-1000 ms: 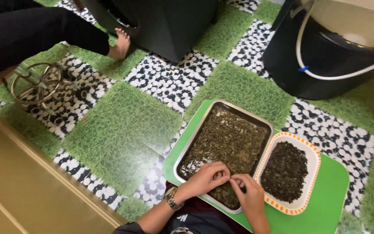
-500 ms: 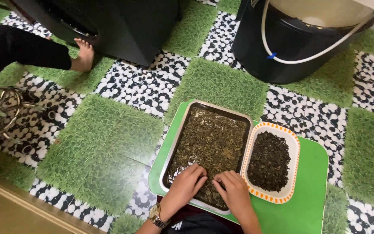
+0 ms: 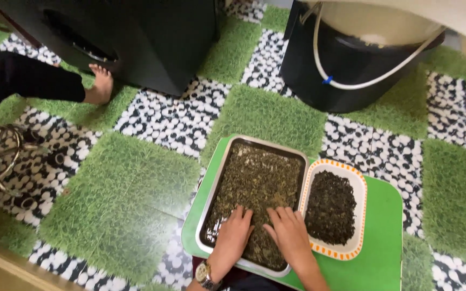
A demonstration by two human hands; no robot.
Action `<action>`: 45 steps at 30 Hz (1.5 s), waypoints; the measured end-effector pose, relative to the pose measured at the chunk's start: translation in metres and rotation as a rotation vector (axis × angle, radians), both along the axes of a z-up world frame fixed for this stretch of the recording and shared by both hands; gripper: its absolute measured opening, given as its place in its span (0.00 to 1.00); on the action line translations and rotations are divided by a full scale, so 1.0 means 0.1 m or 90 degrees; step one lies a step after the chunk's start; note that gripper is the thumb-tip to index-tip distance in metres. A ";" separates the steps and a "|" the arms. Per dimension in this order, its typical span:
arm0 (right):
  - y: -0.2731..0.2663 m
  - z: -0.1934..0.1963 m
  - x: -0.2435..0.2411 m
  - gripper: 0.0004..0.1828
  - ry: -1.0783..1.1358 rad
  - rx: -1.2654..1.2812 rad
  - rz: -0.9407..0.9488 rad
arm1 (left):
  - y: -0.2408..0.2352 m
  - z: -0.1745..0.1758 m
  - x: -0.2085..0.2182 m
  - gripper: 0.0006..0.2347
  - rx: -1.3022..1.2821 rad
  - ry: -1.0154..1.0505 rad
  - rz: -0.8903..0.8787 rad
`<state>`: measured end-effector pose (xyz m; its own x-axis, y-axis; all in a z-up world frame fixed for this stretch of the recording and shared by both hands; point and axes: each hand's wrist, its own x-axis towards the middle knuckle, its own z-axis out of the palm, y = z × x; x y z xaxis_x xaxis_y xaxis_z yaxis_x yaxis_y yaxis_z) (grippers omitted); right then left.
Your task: Sorting dried tea leaves by hand, moving them from a metal tray to a plastic tray on a low table.
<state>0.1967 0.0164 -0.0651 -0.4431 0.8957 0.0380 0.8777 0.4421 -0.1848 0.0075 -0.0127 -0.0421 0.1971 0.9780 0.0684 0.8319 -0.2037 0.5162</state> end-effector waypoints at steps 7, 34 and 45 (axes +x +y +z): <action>0.06 -0.18 0.06 0.17 0.076 0.066 0.043 | 0.04 -0.32 0.06 0.12 0.007 -0.066 0.016; -0.16 0.27 0.05 0.14 0.193 0.065 0.015 | -0.08 0.08 0.06 0.11 0.026 -0.169 0.022; -0.07 -0.05 0.19 0.31 -0.024 0.017 -0.023 | 0.02 0.11 0.04 0.17 -0.054 -0.008 0.023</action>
